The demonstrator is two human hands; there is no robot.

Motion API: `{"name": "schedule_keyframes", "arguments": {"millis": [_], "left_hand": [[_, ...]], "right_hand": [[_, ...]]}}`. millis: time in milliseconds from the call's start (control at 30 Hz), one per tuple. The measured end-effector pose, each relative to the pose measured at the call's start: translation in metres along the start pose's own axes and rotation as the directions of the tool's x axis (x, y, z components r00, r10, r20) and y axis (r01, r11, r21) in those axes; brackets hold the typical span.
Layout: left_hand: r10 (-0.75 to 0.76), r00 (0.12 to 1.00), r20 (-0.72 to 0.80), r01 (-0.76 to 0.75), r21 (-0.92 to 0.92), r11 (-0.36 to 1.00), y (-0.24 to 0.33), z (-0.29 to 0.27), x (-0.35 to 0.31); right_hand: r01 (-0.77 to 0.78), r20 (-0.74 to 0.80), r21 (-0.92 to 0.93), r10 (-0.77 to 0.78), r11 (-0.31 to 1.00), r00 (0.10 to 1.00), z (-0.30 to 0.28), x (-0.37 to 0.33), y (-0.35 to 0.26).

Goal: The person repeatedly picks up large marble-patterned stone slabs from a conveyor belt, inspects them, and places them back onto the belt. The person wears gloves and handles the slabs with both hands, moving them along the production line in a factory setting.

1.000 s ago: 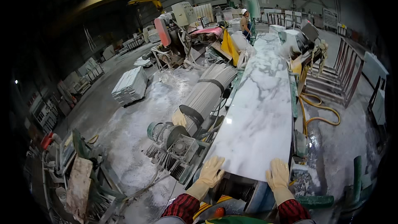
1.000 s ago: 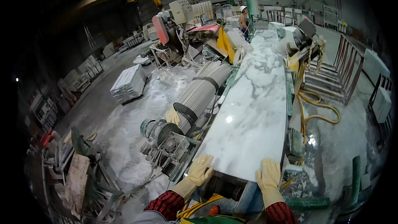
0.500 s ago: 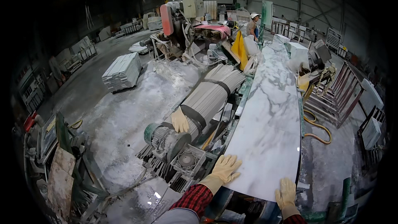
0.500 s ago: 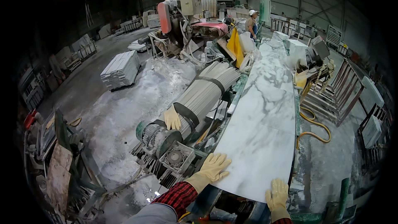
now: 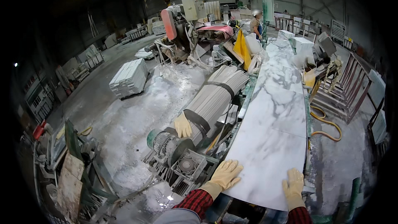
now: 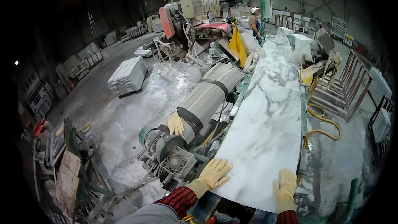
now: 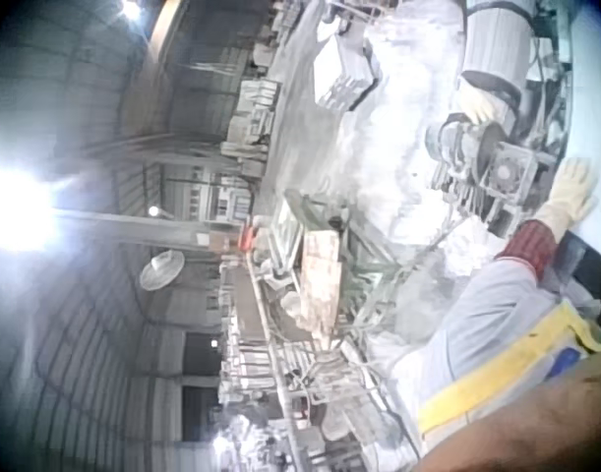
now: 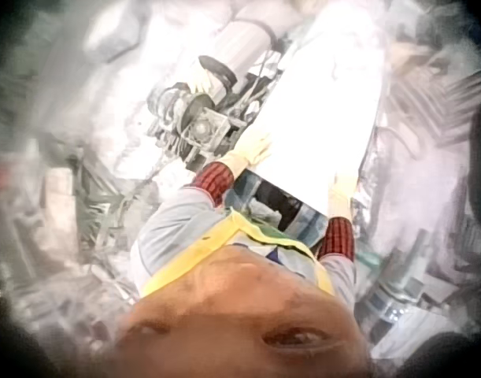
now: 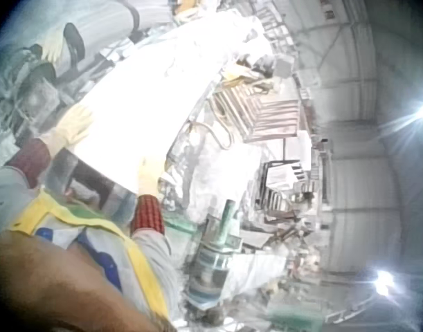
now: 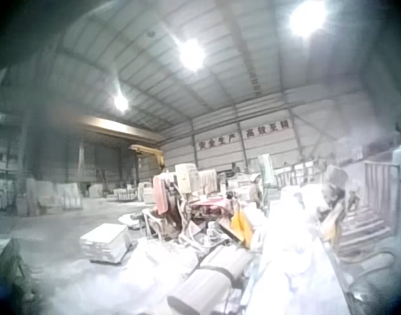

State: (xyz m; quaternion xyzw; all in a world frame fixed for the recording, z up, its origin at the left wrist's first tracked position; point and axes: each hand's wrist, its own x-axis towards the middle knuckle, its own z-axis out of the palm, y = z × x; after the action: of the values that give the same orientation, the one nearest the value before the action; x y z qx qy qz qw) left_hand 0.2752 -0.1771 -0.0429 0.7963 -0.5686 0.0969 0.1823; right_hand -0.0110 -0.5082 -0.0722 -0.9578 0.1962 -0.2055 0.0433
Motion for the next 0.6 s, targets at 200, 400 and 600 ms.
{"name": "schedule_keyframes", "arguments": {"millis": [200,400,600], "left_hand": [[-0.023,0.998,0.055,0.022,0.010,1.000,0.008,-0.010,0.002],[0.007,1.000,-0.022,-0.007,-0.035,0.999,0.011,-0.015,0.002],[-0.040,0.998,0.054,0.041,-0.013,0.999,0.016,-0.020,0.001]], "right_hand": [[-0.074,0.026,0.056,0.073,0.996,0.997,0.003,0.012,0.004],[-0.080,0.036,0.042,0.078,0.996,0.996,0.006,0.010,0.009],[-0.068,0.046,0.014,0.067,0.998,0.997,0.007,0.006,0.011]]}}
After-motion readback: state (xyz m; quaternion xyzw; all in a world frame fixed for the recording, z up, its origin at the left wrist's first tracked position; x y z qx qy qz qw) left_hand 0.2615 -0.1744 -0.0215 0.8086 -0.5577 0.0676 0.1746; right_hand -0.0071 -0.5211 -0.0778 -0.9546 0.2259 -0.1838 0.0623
